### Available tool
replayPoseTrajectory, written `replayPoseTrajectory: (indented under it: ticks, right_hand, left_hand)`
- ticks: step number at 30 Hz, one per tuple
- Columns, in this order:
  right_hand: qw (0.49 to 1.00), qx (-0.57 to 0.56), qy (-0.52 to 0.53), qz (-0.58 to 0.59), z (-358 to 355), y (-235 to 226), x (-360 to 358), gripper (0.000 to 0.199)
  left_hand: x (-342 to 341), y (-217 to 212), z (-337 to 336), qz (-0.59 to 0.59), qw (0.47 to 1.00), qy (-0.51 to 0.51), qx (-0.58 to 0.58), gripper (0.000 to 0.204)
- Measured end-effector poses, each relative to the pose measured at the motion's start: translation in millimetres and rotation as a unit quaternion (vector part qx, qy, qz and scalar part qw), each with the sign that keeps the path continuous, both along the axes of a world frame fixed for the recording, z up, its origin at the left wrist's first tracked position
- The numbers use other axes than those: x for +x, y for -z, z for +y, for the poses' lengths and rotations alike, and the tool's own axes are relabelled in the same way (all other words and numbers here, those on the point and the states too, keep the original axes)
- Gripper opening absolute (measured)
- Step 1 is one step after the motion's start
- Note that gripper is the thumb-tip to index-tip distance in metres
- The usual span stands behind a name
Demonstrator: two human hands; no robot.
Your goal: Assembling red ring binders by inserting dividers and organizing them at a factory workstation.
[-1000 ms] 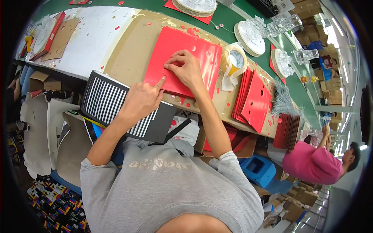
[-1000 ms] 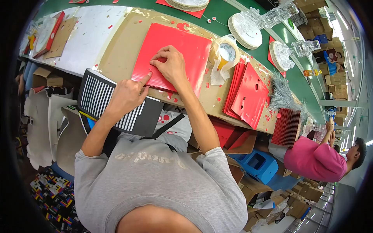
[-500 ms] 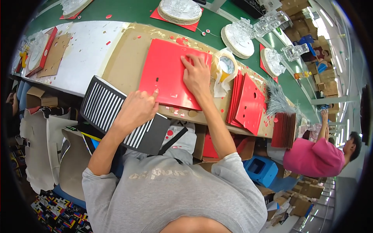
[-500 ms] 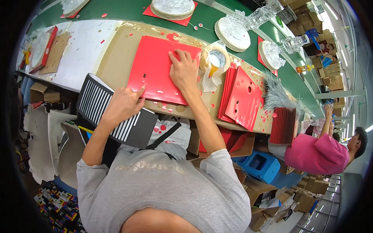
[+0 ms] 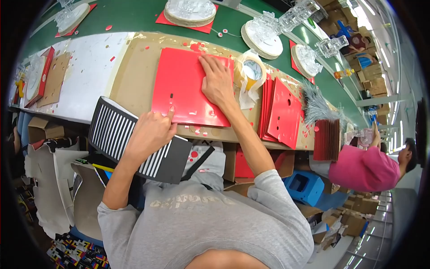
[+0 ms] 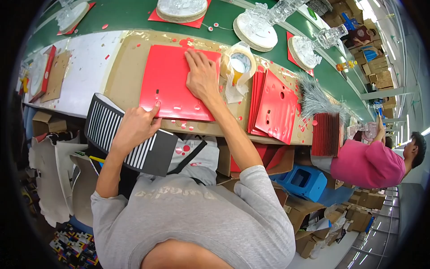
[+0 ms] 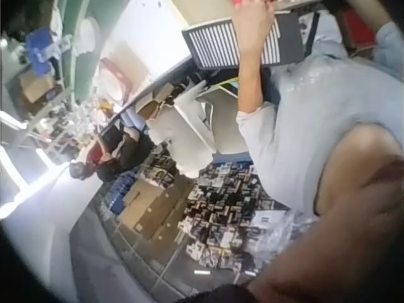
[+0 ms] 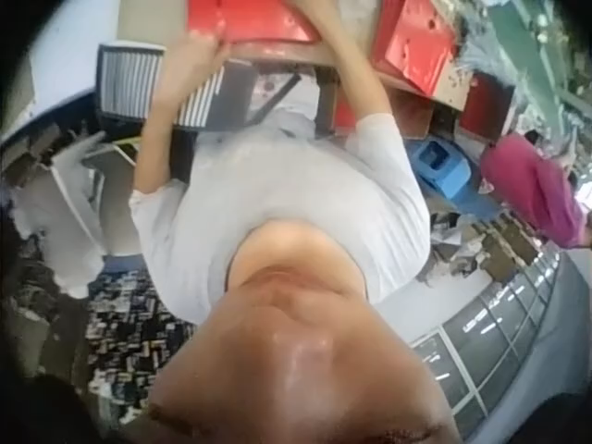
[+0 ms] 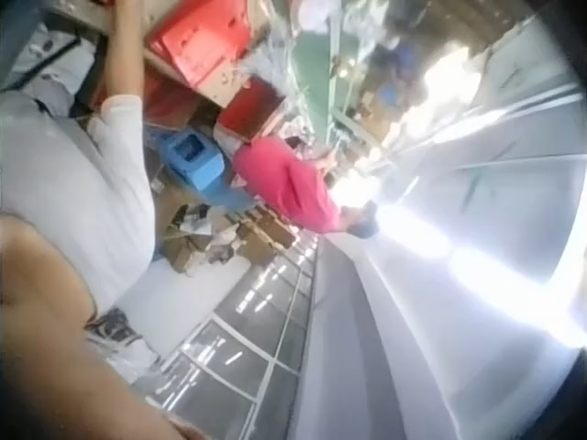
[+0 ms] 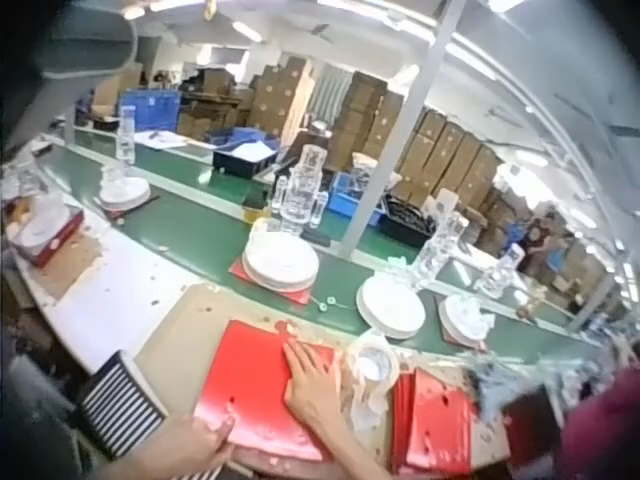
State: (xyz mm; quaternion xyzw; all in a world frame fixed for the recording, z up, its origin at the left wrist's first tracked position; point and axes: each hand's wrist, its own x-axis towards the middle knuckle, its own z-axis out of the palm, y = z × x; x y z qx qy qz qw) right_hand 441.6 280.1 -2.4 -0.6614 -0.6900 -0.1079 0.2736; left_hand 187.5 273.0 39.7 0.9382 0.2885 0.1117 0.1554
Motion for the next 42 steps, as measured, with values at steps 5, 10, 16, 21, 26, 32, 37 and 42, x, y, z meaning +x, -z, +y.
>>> replayPoseTrajectory:
  ticks: [5, 10, 16, 21, 26, 32, 37, 42]
  right_hand:
    - [0.998, -0.063, -0.023, 0.008, 6.6, 2.6, 4.9, 0.066]
    - [0.998, -0.036, 0.039, -0.02, 14.0, 6.6, -0.2, 0.065]
    - [0.998, -0.009, 0.057, -0.012, 15.4, 7.7, -1.7, 0.057]
    - [0.997, -0.051, 0.056, -0.001, 22.8, -2.6, 9.0, 0.05]
    - [0.999, -0.013, 0.039, -0.035, 29.0, 3.8, 12.7, 0.045]
    - [0.997, 0.033, 0.073, 0.008, 32.3, 13.8, 10.9, 0.04]
    - [0.996, 0.03, 0.067, 0.045, 42.7, 14.1, 16.7, 0.037]
    - [0.996, -0.003, 0.055, 0.071, 50.5, 0.1, 28.0, 0.031]
  left_hand:
    - [3.0, -5.6, -2.8, 0.023, 1.0, -0.01, -0.008, 0.036]
    - [2.1, -3.6, -2.4, 0.016, 1.0, -0.003, 0.003, 0.037]
    - [1.4, -2.8, -0.3, 0.015, 1.0, -0.005, 0.004, 0.037]
    - [0.8, -2.9, -5.7, 0.022, 1.0, -0.007, 0.009, 0.038]
    - [2.1, -3.7, -5.2, 0.033, 0.999, -0.011, 0.008, 0.037]
    - [2.7, -3.5, -8.0, 0.02, 1.0, -0.007, 0.011, 0.04]
    - [3.3, -0.6, -5.9, 0.016, 1.0, -0.015, 0.01, 0.039]
    - [2.9, 1.9, -5.7, 0.006, 0.999, -0.034, 0.01, 0.037]
